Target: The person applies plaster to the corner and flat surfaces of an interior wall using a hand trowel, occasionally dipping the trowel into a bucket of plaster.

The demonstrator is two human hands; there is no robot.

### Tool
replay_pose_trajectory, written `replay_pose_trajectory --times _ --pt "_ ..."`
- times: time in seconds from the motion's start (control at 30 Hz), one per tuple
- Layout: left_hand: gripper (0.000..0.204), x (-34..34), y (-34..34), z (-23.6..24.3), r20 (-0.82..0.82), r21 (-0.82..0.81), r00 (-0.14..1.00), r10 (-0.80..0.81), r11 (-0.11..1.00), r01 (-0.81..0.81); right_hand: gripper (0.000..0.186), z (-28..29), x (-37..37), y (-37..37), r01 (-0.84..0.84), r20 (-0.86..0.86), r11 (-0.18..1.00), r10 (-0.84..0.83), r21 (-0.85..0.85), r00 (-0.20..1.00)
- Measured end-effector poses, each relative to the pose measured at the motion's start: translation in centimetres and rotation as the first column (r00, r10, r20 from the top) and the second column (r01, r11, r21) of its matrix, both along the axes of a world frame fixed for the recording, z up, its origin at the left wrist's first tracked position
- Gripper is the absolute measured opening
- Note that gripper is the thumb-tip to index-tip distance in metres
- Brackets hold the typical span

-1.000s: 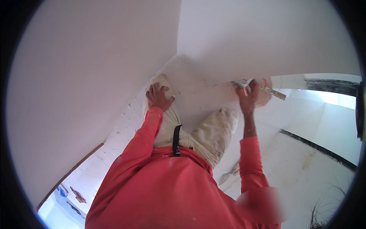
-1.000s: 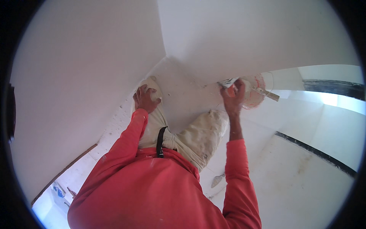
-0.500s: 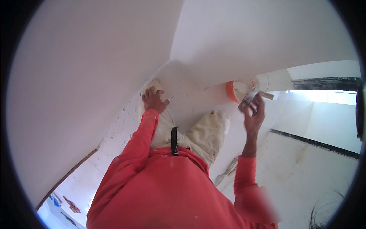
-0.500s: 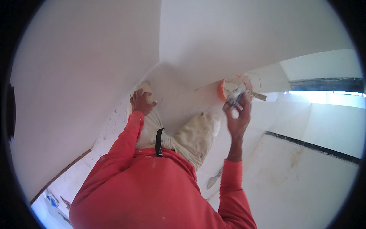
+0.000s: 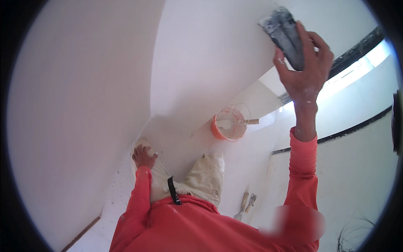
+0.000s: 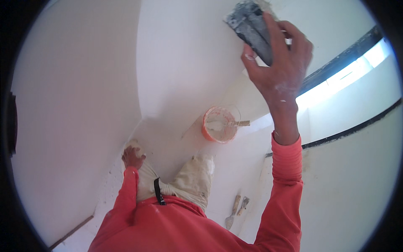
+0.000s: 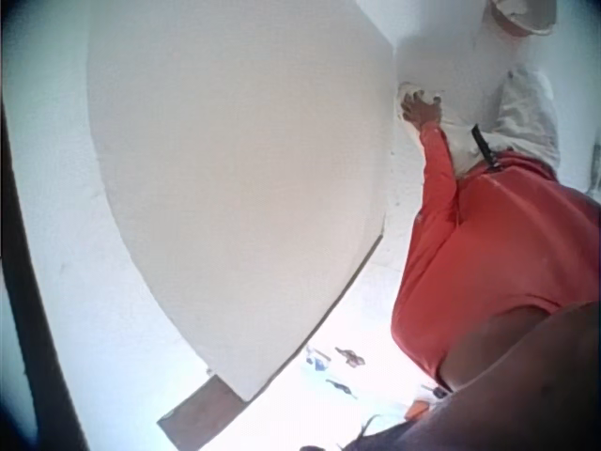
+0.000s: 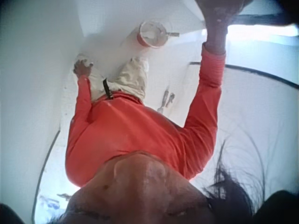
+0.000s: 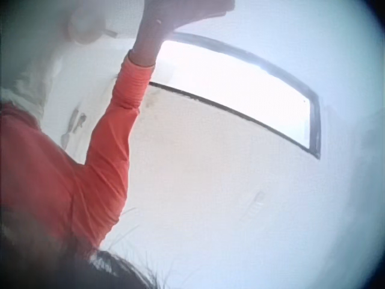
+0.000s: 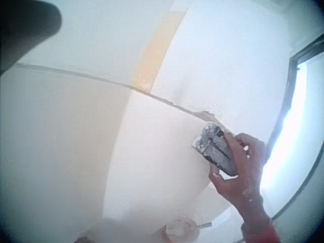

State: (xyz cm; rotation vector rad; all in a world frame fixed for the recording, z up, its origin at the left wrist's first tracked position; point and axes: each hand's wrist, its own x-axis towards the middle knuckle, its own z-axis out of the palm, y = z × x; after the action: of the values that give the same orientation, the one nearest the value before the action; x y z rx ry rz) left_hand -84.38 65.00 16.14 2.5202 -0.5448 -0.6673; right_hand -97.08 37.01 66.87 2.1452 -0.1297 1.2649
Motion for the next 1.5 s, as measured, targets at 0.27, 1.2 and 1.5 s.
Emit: replay_pose_trajectory --times 0.27,1.2,1.5 --pt "0.051 -0.5 -0.5 0.3 0.008 -0.018 1.000 -0.022 1.000 0.022 0.062 -14.6 -2.5 -0.9 0.097 -0.407 0.977 -0.013 0.188 0.913" --pt "0.048 1.2 0.4 0.2 0.077 -0.057 0.996 -0.053 0.997 0.057 0.060 -12.9 -9.0 -0.5 0.189 -0.311 0.679 0.061 0.710 0.948" --pt "0.047 0.2 -0.3 1.5 0.032 0.039 0.996 -0.085 0.996 0.083 0.050 -31.1 -19.3 -9.3 0.452 -0.475 -0.261 -0.029 0.853 0.880"
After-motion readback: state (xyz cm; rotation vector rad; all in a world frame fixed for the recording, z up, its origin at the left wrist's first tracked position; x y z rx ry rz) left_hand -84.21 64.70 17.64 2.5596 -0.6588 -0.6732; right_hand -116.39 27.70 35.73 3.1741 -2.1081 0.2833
